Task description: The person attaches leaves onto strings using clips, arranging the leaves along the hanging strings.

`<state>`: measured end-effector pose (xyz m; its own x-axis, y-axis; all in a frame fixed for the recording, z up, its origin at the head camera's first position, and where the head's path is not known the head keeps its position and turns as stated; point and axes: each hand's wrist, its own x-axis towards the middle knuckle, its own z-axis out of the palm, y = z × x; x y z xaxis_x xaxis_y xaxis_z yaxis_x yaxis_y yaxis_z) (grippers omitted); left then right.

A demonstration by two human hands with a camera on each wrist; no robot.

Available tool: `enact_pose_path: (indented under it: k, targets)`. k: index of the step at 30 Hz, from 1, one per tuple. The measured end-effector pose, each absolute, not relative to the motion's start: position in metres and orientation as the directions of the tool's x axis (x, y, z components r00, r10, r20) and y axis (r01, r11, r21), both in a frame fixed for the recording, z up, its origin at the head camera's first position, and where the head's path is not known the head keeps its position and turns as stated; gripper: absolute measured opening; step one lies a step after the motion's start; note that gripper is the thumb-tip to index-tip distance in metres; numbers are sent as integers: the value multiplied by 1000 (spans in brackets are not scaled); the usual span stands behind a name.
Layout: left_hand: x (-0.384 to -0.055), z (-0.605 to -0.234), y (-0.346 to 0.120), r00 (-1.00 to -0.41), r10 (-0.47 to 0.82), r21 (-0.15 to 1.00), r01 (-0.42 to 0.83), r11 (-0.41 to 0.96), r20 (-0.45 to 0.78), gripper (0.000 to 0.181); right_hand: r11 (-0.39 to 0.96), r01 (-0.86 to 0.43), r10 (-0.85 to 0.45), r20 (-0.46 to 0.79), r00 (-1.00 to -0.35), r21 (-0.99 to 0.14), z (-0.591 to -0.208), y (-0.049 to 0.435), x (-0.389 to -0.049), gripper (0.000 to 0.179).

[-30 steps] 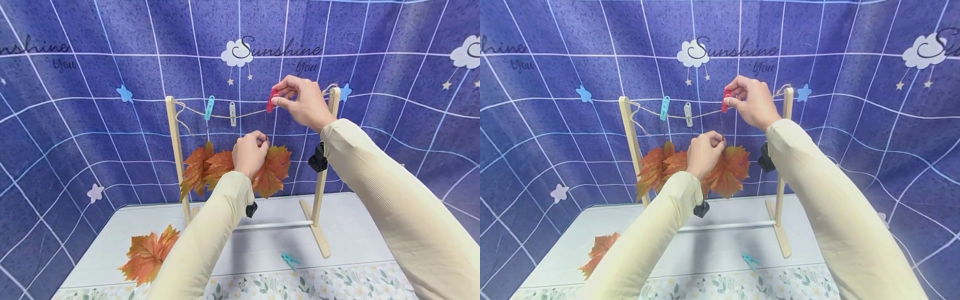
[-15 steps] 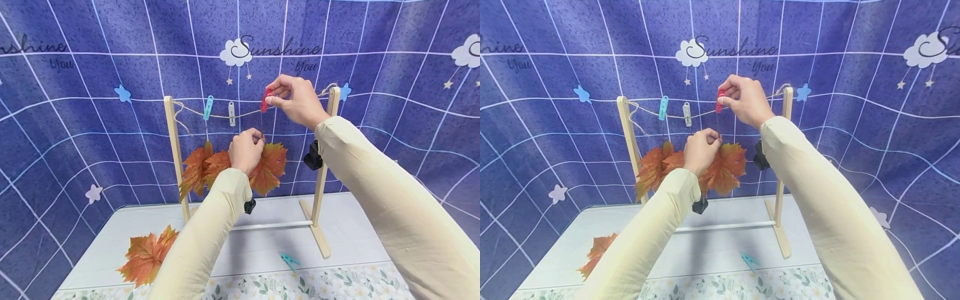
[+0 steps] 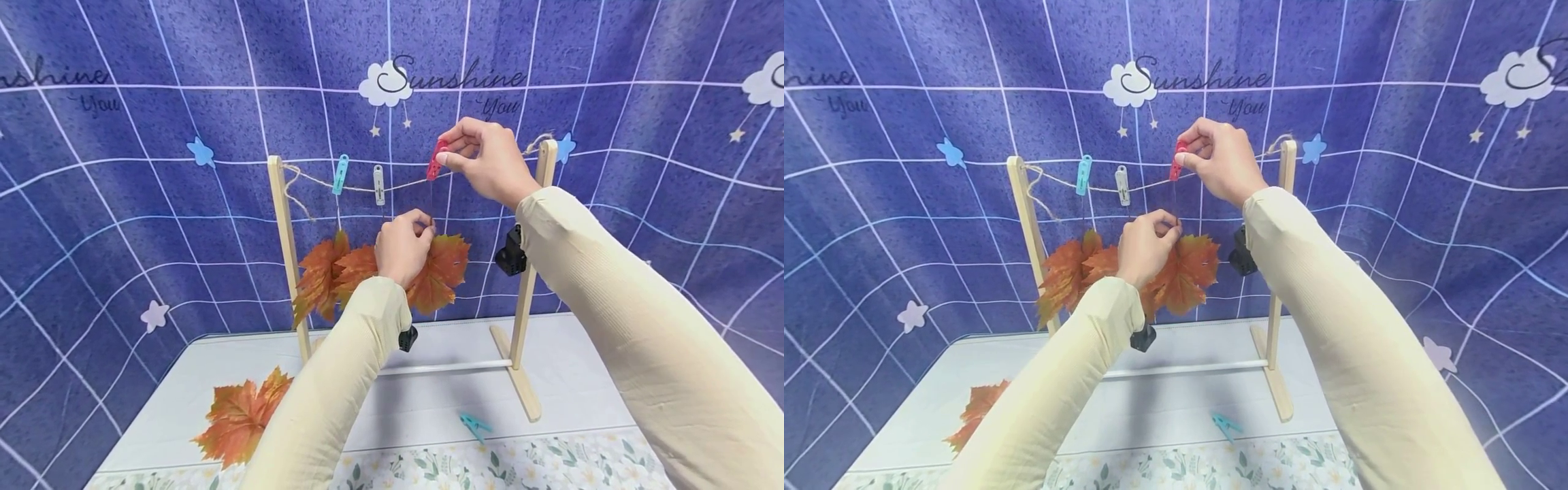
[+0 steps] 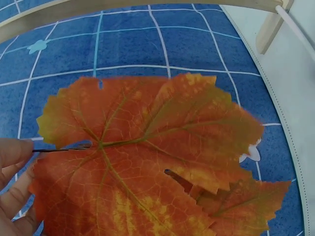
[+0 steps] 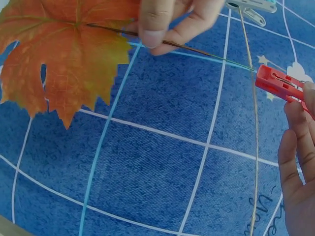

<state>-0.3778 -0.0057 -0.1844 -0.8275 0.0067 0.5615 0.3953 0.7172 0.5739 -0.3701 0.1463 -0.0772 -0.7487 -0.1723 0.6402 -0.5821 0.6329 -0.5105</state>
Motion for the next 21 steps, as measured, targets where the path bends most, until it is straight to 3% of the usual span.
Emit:
enact_pose_path:
  k: [21]
  targets:
    - [-381, -179, -5, -831, -36, 587, 362, 724, 556, 12, 619, -588, -189, 628, -755, -520, -76, 145, -375, 22]
